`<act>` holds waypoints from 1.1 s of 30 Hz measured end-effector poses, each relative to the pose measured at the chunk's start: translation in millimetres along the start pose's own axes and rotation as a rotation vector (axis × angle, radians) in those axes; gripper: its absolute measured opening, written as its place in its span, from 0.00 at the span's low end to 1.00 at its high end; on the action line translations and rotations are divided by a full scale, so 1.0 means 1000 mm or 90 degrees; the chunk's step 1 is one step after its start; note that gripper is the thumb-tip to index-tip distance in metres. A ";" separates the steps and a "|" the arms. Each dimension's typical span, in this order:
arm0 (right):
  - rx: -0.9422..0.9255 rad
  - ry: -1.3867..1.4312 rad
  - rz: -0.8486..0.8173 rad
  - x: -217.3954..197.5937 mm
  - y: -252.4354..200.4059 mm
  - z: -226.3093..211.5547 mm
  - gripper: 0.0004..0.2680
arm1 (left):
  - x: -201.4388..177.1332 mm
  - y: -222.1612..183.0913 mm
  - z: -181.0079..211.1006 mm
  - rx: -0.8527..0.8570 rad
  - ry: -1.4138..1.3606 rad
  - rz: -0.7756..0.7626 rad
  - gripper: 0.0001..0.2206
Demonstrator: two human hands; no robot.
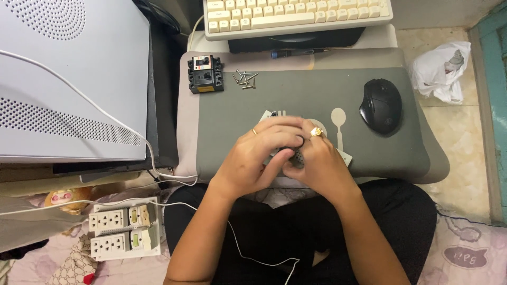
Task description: Disassembling an electronic component by removing screws with a screwdriver and detaching internal parts by hand.
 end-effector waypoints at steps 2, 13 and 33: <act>-0.047 0.013 0.047 -0.018 0.005 -0.016 0.19 | 0.001 -0.003 -0.003 -0.007 0.002 -0.002 0.05; -0.043 -0.103 0.132 -0.017 -0.002 -0.019 0.17 | 0.000 -0.004 -0.003 0.000 0.045 0.002 0.06; -0.043 -0.131 0.185 -0.032 -0.003 -0.030 0.15 | 0.002 -0.008 -0.008 -0.014 0.078 -0.009 0.08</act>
Point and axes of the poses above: each hand's wrist, its own y-axis towards the middle knuckle, its own x-axis out of the palm, z = x × y, the point moved 9 cm from there along y, towards the middle knuckle, and after that the axes turned 9 degrees about -z, right-handed, at the moved point
